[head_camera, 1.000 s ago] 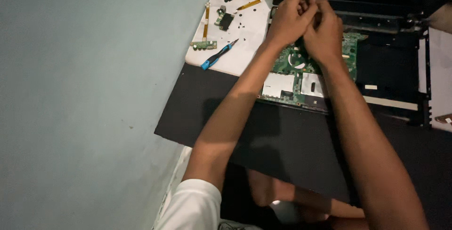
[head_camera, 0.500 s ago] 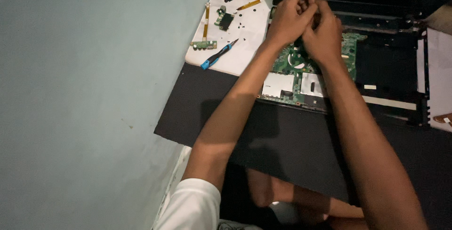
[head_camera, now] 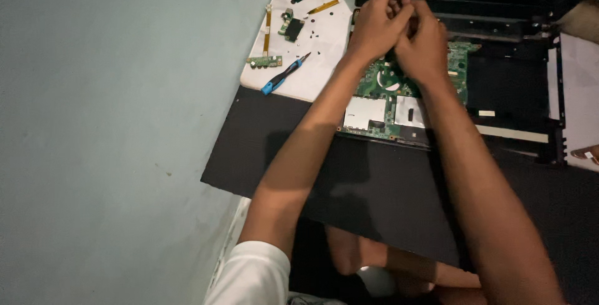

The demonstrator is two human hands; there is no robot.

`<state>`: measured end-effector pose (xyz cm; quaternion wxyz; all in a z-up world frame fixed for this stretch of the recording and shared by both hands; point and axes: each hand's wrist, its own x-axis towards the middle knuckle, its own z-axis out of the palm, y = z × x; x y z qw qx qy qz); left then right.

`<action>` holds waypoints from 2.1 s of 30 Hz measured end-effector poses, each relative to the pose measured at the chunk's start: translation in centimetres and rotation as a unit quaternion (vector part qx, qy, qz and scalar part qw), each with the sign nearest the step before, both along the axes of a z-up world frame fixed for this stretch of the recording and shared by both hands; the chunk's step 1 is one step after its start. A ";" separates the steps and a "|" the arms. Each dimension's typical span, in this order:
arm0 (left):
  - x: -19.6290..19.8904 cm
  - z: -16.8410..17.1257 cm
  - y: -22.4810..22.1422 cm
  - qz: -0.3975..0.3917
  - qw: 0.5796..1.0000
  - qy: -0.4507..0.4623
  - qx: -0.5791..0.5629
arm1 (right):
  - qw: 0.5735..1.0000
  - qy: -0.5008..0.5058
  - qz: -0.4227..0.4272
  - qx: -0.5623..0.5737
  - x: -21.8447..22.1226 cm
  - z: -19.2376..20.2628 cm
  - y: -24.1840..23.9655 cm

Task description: The person positions a motherboard inside a laptop chassis, connects internal ribbon cables by hand, and uses a screwdriver to secure the components.

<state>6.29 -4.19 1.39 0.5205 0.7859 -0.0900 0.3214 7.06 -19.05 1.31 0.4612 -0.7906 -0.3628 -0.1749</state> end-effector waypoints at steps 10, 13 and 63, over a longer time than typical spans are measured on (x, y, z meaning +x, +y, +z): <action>4.1 -3.2 1.2 -0.007 0.998 -0.032 -0.056 | 0.999 -0.036 -0.005 -0.004 0.5 -0.7 -0.2; 6.4 -4.8 4.1 -0.019 0.909 -0.067 -0.411 | 0.996 0.062 -0.063 0.024 -0.3 0.0 -0.3; 0.6 -1.5 3.1 0.057 0.978 -0.019 0.200 | 1.000 0.013 0.010 -0.005 -0.1 0.0 -0.3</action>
